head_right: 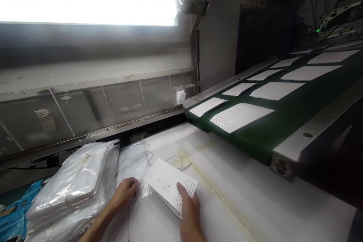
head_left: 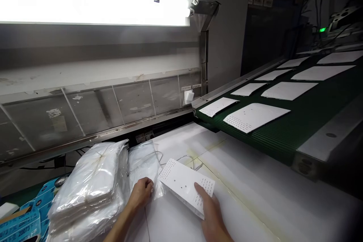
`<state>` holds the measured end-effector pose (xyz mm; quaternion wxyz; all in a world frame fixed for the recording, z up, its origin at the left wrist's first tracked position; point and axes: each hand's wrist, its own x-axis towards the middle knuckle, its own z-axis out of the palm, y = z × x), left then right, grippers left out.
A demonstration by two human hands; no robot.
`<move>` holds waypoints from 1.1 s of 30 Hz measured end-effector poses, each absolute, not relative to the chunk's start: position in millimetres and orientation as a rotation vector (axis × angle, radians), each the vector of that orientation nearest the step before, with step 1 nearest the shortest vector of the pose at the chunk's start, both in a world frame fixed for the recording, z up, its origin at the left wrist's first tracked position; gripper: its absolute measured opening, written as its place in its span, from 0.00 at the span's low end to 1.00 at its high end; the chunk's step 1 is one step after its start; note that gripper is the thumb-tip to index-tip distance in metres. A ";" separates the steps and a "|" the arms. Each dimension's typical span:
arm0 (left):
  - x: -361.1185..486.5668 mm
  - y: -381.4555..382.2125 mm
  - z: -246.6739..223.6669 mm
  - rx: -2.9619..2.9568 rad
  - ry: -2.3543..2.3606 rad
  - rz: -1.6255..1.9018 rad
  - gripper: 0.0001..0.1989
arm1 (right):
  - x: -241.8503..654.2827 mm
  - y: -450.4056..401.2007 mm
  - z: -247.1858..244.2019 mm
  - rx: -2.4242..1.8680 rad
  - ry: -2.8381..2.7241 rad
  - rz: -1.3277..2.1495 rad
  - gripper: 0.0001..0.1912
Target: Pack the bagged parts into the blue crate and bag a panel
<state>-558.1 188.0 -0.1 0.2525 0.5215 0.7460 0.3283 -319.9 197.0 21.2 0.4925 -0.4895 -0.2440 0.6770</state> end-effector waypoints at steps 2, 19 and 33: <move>-558.2 189.4 -1.4 1.343 2.007 0.918 0.11 | -321.2 193.3 22.4 -1.214 -0.635 1.605 0.29; -548.9 198.6 2.7 1.465 2.063 0.653 0.09 | -307.9 195.0 14.1 -1.129 -0.529 1.656 0.28; -568.9 193.3 33.0 1.176 2.130 1.089 0.13 | -320.7 189.0 13.5 -1.164 -0.767 1.499 0.24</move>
